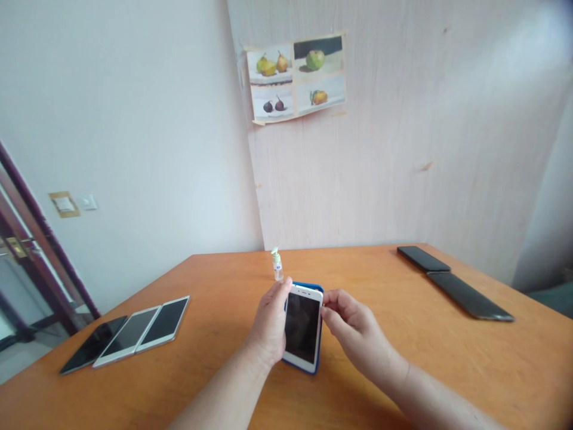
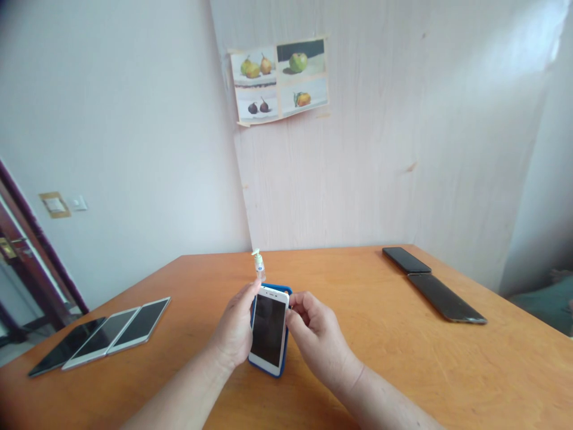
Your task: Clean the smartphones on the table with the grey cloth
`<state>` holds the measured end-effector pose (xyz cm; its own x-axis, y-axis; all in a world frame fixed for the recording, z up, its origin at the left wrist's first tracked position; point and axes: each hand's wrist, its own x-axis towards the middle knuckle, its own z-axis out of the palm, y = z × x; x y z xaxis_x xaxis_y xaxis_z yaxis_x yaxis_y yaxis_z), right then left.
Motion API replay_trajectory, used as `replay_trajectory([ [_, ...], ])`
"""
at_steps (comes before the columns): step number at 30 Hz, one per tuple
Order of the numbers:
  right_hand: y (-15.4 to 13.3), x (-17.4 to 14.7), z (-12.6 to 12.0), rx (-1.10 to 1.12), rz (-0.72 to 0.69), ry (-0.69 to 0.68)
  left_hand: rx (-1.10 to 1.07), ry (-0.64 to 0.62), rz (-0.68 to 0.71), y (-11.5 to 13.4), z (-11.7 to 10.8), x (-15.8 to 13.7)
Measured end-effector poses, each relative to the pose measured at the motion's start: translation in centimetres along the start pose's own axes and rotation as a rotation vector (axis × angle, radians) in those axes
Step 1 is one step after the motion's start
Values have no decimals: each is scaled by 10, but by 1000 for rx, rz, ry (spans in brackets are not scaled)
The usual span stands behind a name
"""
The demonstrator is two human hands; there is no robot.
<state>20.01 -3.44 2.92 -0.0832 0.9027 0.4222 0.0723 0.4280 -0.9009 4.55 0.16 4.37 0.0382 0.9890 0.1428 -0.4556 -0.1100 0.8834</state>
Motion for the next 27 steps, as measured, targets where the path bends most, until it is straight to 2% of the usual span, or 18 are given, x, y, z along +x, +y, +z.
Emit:
replay_trajectory([
  [3, 2, 1, 1, 90, 46, -7, -29, -13, -22, 1, 0, 1],
  [9, 3, 0, -1, 70, 48, 24, -107, -91, -92, 2, -2, 2],
  [17, -8, -10, 1, -53, -51, -22, -173, -125, -400, 11, -2, 4],
  [20, -6, -11, 1, -21, -52, -15, -162, -123, -381, 7, -6, 7],
  [24, -3, -6, -1, 134, 46, 35, -71, -126, -284, -6, -12, 10],
  [27, -1, -1, -3, 221, 123, 45, -10, -139, -281, -15, -17, 13],
])
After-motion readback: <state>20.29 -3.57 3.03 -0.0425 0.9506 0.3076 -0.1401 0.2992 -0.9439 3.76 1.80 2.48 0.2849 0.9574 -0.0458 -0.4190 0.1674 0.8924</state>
